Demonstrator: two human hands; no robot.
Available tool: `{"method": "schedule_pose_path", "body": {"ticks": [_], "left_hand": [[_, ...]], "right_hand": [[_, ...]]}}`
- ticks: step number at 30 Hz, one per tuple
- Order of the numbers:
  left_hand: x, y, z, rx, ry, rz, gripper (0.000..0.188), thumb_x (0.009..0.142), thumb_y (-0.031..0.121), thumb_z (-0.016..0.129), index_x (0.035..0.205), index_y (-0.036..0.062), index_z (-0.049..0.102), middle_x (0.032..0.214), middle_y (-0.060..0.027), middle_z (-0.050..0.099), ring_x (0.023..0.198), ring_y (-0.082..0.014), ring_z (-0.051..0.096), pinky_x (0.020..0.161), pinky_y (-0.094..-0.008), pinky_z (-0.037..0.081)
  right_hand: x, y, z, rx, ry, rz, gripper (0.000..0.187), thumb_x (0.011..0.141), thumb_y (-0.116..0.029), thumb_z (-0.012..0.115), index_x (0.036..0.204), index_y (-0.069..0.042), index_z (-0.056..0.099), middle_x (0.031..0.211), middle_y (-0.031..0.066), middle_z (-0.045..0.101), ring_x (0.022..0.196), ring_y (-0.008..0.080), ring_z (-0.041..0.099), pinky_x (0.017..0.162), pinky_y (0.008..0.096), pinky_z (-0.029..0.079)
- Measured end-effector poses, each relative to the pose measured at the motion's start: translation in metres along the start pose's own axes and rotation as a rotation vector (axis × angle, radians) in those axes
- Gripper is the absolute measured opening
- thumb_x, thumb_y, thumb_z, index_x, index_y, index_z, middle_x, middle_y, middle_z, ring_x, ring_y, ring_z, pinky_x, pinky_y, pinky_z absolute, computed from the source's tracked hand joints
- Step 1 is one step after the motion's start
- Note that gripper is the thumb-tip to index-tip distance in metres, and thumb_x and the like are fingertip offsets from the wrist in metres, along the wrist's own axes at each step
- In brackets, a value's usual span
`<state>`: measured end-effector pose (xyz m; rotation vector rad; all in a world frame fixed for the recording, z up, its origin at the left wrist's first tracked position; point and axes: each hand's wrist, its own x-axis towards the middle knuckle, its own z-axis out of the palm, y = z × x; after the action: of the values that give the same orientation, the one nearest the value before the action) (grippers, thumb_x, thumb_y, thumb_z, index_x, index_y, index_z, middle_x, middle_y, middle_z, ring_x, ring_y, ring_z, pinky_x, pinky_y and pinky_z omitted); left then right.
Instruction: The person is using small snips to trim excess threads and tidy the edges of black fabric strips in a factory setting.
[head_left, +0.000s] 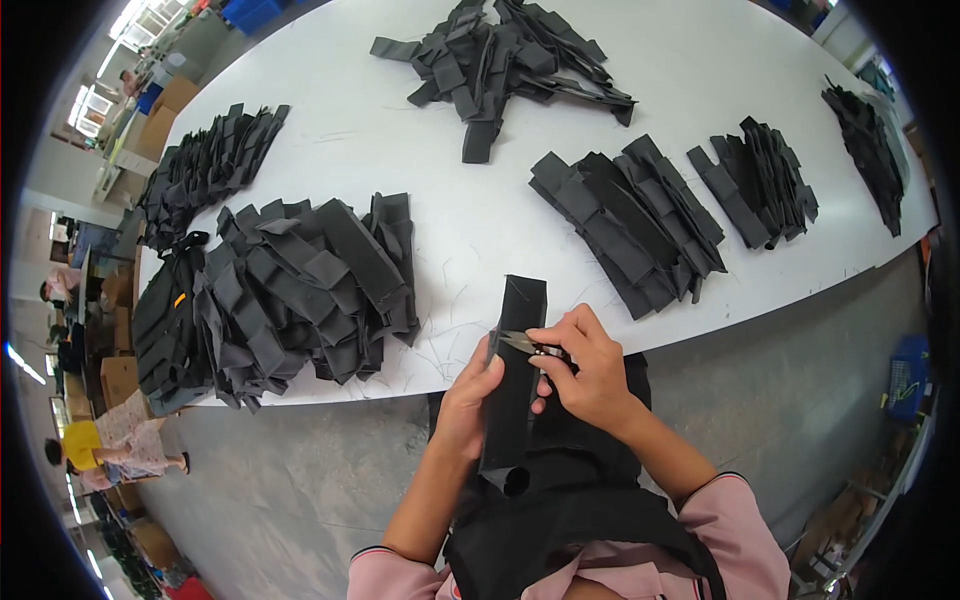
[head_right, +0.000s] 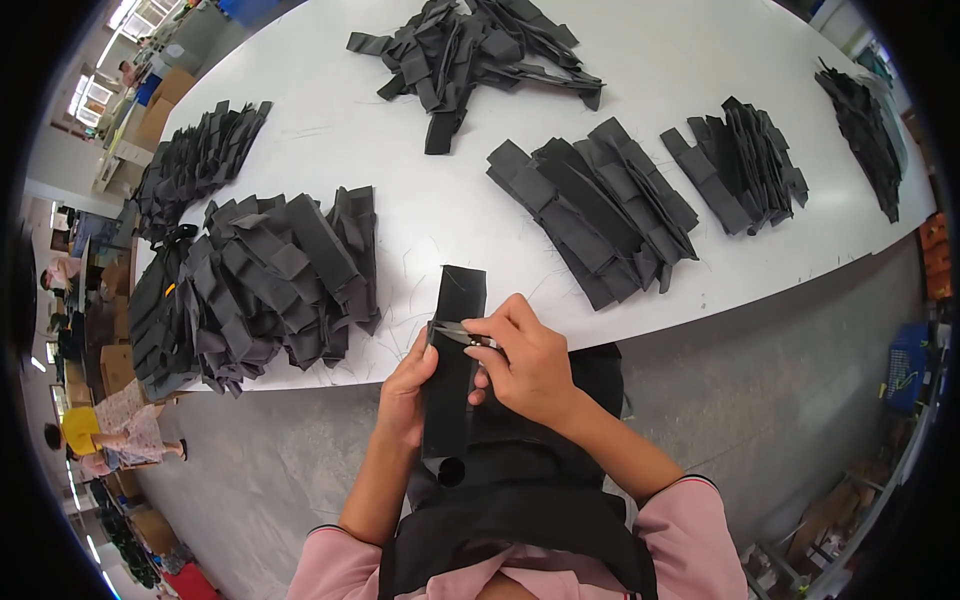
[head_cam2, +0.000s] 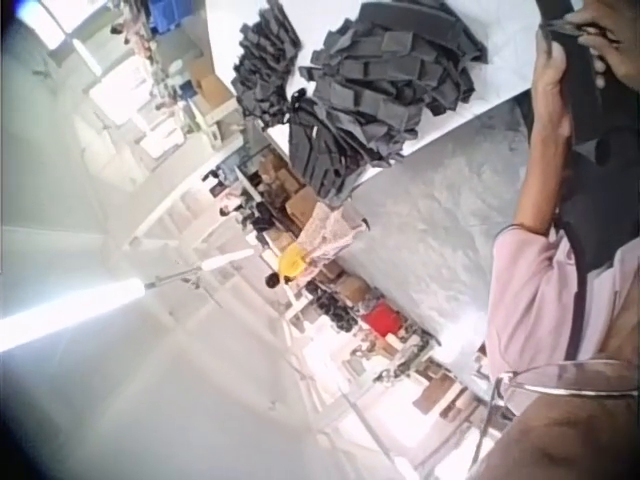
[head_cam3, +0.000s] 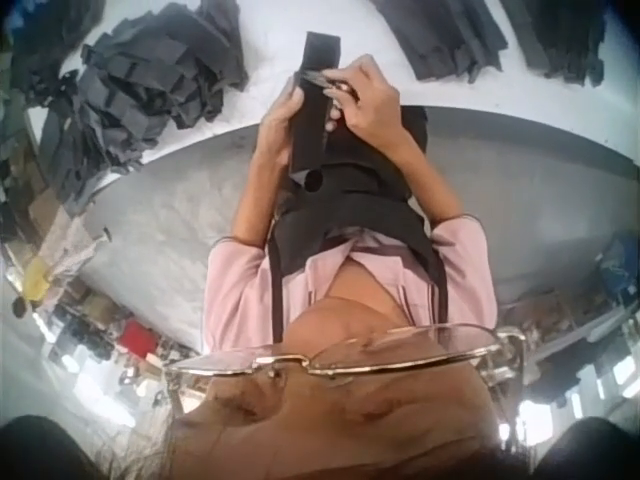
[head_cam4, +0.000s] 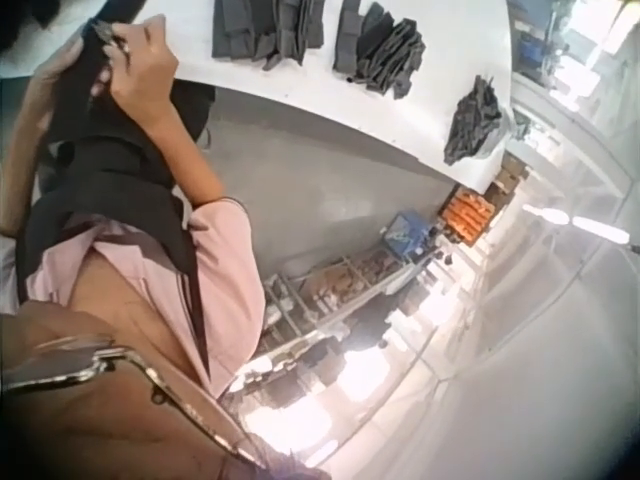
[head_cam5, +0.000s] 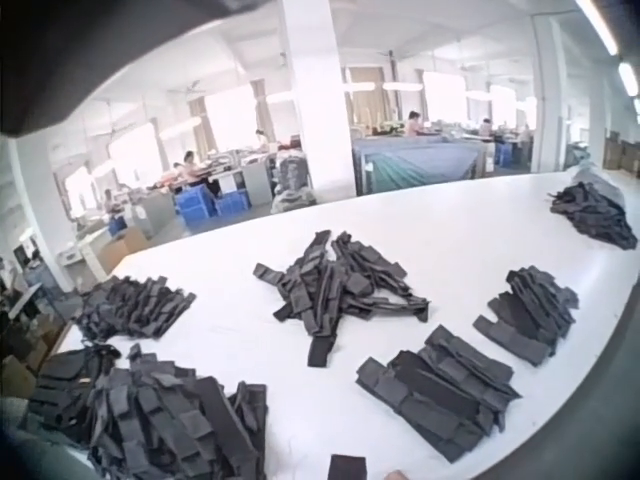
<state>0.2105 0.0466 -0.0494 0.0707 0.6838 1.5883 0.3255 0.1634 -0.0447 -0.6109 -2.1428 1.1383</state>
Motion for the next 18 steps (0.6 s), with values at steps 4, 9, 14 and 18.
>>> {"method": "schedule_pose_path", "body": {"ticks": [4, 9, 14, 18], "left_hand": [[-0.001, -0.001, -0.001, -0.019, 0.002, -0.001, 0.043, 0.096, 0.024, 0.045, 0.131, 0.0042, 0.032, 0.111, -0.0164, 0.052, 0.089, -0.0270, 0.059, 0.072, -0.0370, 0.051], [-0.002, 0.002, -0.002, -0.003, 0.015, -0.008, 0.042, 0.096, 0.024, 0.045, 0.130, 0.0044, 0.032, 0.111, -0.0162, 0.052, 0.089, -0.0275, 0.059, 0.072, -0.0372, 0.051], [-0.001, 0.002, -0.002, 0.003, 0.039, -0.001, 0.038, 0.096, 0.024, 0.045, 0.127, 0.0046, 0.033, 0.109, -0.0164, 0.052, 0.089, -0.0275, 0.059, 0.071, -0.0375, 0.051], [0.003, -0.001, -0.007, 0.025, 0.068, -0.016, 0.034, 0.097, 0.028, 0.043, 0.120, 0.0045, 0.037, 0.108, -0.0177, 0.053, 0.080, -0.0257, 0.059, 0.067, -0.0353, 0.051]], "right_hand": [[-0.003, 0.003, 0.003, -0.048, 0.017, -0.044, 0.025, 0.069, 0.005, 0.068, 0.093, -0.003, 0.065, 0.075, 0.0076, 0.047, 0.062, 0.0176, 0.051, 0.052, 0.0277, 0.042], [-0.010, 0.000, 0.004, -0.004, 0.118, -0.021, 0.024, 0.070, 0.005, 0.068, 0.093, -0.003, 0.066, 0.074, 0.0074, 0.047, 0.061, 0.0171, 0.050, 0.053, 0.0273, 0.043], [-0.004, 0.003, 0.003, -0.012, 0.078, 0.013, 0.018, 0.074, -0.001, 0.067, 0.091, -0.005, 0.066, 0.075, 0.0058, 0.050, 0.054, 0.0163, 0.055, 0.048, 0.0289, 0.044], [-0.001, 0.010, 0.003, 0.167, -0.023, 0.096, 0.019, 0.073, 0.002, 0.067, 0.092, -0.004, 0.065, 0.076, 0.0063, 0.049, 0.056, 0.0152, 0.053, 0.050, 0.0272, 0.043]]}}
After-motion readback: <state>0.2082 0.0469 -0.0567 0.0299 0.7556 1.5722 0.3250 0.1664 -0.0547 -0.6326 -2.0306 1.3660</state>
